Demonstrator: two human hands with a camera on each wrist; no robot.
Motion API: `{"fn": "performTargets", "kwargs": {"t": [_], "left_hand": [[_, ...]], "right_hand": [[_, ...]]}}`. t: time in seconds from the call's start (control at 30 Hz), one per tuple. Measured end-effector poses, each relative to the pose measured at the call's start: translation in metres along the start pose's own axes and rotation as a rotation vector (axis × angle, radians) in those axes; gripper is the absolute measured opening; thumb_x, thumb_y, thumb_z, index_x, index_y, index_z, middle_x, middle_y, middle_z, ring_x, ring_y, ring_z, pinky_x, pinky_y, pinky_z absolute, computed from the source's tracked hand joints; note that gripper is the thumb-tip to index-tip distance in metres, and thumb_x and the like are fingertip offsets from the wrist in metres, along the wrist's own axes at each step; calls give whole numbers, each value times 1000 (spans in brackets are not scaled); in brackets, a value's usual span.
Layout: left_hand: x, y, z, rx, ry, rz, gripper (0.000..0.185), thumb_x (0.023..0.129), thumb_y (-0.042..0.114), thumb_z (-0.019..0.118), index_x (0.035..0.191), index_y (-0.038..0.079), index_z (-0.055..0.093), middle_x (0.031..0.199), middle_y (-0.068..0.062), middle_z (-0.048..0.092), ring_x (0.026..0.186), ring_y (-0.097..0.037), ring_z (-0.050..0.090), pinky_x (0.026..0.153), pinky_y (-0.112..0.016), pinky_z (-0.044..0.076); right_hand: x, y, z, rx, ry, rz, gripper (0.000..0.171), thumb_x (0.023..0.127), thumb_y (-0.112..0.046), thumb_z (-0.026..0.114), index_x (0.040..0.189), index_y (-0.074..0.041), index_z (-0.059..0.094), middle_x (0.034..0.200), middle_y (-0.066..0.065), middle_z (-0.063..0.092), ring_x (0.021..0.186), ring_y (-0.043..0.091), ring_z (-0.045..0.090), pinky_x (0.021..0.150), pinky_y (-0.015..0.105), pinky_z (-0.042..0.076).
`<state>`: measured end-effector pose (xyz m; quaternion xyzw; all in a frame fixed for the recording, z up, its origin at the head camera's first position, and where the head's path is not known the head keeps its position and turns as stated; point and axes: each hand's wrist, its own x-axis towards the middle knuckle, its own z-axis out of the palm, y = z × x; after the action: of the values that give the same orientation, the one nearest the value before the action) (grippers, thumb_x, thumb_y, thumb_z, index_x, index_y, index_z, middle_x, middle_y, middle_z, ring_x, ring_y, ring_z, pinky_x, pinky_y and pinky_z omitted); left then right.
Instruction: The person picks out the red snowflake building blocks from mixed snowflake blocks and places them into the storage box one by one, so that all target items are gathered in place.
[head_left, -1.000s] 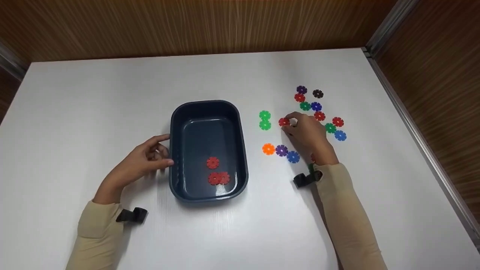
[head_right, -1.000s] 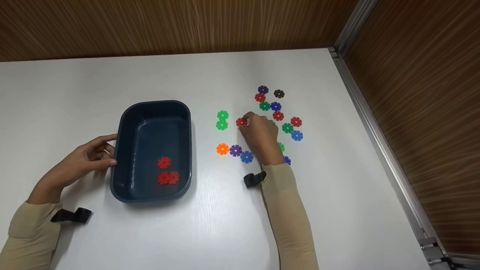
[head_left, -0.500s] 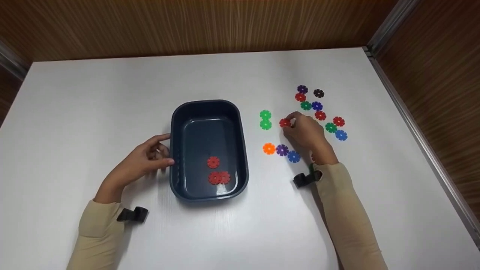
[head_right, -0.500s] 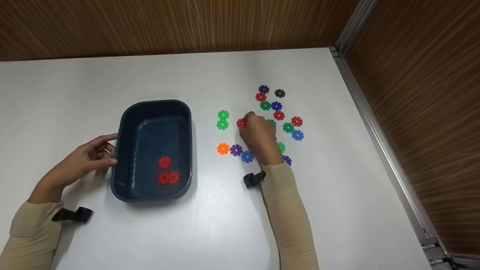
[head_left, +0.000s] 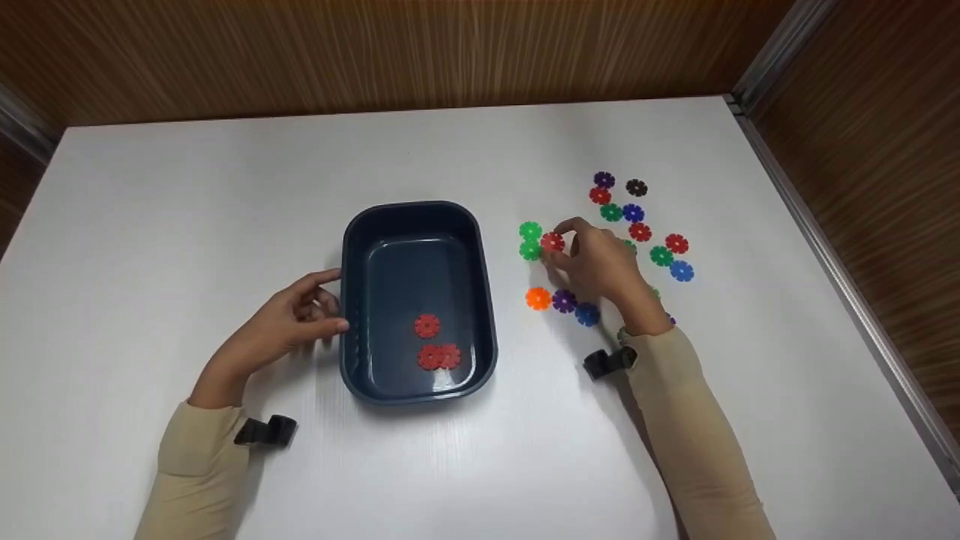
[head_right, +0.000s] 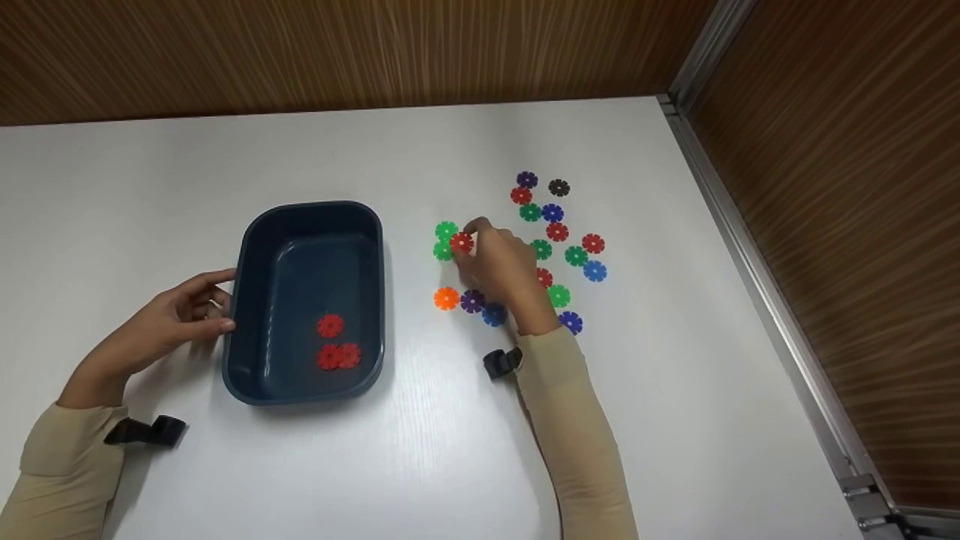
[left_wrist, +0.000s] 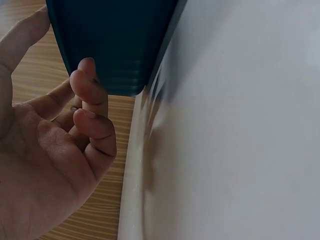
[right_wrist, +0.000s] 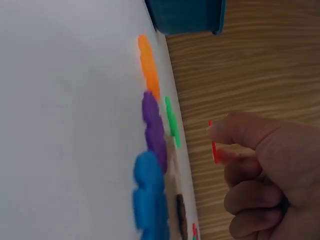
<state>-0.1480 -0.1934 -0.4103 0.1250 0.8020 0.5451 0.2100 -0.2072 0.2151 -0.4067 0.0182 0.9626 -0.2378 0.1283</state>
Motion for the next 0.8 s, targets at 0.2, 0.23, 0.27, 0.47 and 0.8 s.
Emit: {"fn": "performTargets", "kwargs": {"t": [0.2,0.23,0.27,0.47,0.8], "left_hand": [[0,2,0,12,-1,-5,67,83,17,69,141,12,35,97,-7,48,70,-7,52,59,-22,41],[1,2,0,15,-1,-2,67,83,17,69,141,12,35,97,-7,48,70,-7,52,59,-22,41],[1,2,0,19,0,2,67,83,17,69,140,12,35,97,-7,48,70,-7,52,59,-22,41],[1,1,0,39,4,14,66,83,19,69,140,12,36,96,-6,49,69,-8,53,59,-23,41],[1,0,-1,57,2,10,67,83,21,69,141,14,35,97,-5,50,70,-14,55,56,-25,41]], "right_hand": [[-12,-20,-1,11,5,-131,40,87,-31,62,124,-17,52,77,7,57,62,21,50,52,26,42],[-14,-23,-1,7,13,-156,40,87,-30,63,123,-17,53,76,6,56,61,20,49,52,26,41],[-17,-26,-1,1,20,-177,39,86,-30,63,122,-16,53,74,6,55,60,20,48,51,26,40],[-32,-44,0,7,29,-264,38,86,-29,63,120,-17,54,68,3,50,56,18,45,48,25,35],[-51,-64,9,30,86,-449,32,85,-28,64,114,-17,58,63,-1,48,55,13,40,49,25,28]]}}
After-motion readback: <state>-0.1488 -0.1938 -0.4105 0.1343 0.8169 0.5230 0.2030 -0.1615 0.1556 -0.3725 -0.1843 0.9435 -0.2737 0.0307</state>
